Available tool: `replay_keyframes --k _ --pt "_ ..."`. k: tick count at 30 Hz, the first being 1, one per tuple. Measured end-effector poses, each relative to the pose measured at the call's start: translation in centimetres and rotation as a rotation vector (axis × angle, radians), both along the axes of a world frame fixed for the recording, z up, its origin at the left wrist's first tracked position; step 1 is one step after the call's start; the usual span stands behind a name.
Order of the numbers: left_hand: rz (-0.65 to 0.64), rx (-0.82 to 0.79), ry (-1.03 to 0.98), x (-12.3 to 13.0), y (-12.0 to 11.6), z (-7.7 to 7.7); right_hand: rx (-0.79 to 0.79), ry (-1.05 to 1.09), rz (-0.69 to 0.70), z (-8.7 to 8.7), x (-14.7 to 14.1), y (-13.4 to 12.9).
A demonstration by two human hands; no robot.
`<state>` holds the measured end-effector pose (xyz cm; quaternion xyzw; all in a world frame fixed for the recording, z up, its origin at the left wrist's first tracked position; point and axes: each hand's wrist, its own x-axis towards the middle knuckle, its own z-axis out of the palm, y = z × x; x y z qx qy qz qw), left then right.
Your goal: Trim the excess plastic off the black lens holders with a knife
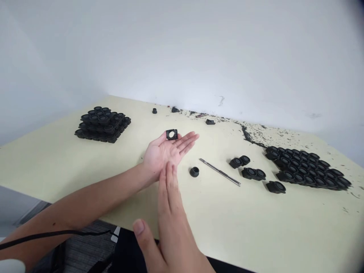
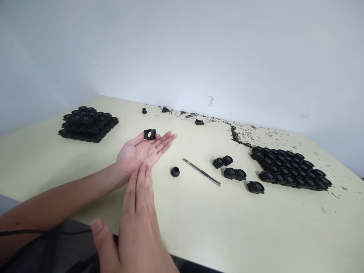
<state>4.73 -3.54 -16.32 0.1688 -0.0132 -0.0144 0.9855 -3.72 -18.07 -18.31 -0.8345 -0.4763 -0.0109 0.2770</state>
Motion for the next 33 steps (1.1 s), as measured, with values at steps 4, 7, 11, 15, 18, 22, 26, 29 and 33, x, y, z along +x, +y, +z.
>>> replay_keyframes --k 4,7,11,15,18,22,26,29,33 --pt "0.084 -0.003 0.038 1.0 0.7 0.3 0.032 -0.172 0.045 0.6 1.4 0.0" --pt "0.089 -0.014 0.036 1.3 1.4 0.5 -0.085 -0.263 0.042 0.1 3.5 0.8" --pt "0.159 -0.052 0.079 1.6 2.7 0.6 -0.115 -0.226 -0.170 -0.4 4.6 1.2" --pt "0.138 -0.064 0.104 1.7 3.2 0.6 -0.169 -0.282 0.029 -0.3 3.7 1.2" --pt "0.146 0.016 0.095 1.8 3.2 0.5 -0.285 -0.206 -0.164 -0.2 3.6 0.5" --pt "0.155 0.237 0.150 2.2 3.5 -0.5 -0.240 -0.324 -0.192 0.1 5.4 -1.9" --pt "0.105 0.454 0.207 3.1 4.4 -1.7 -0.141 -0.391 -0.266 0.1 6.7 -5.0" --pt "0.158 0.665 0.152 3.8 5.2 -2.4 -0.041 -0.304 -0.176 -0.3 6.4 -6.8" --pt "0.256 0.937 0.065 4.1 6.0 -3.0 -0.051 -0.207 -0.196 -1.1 6.7 -7.3"
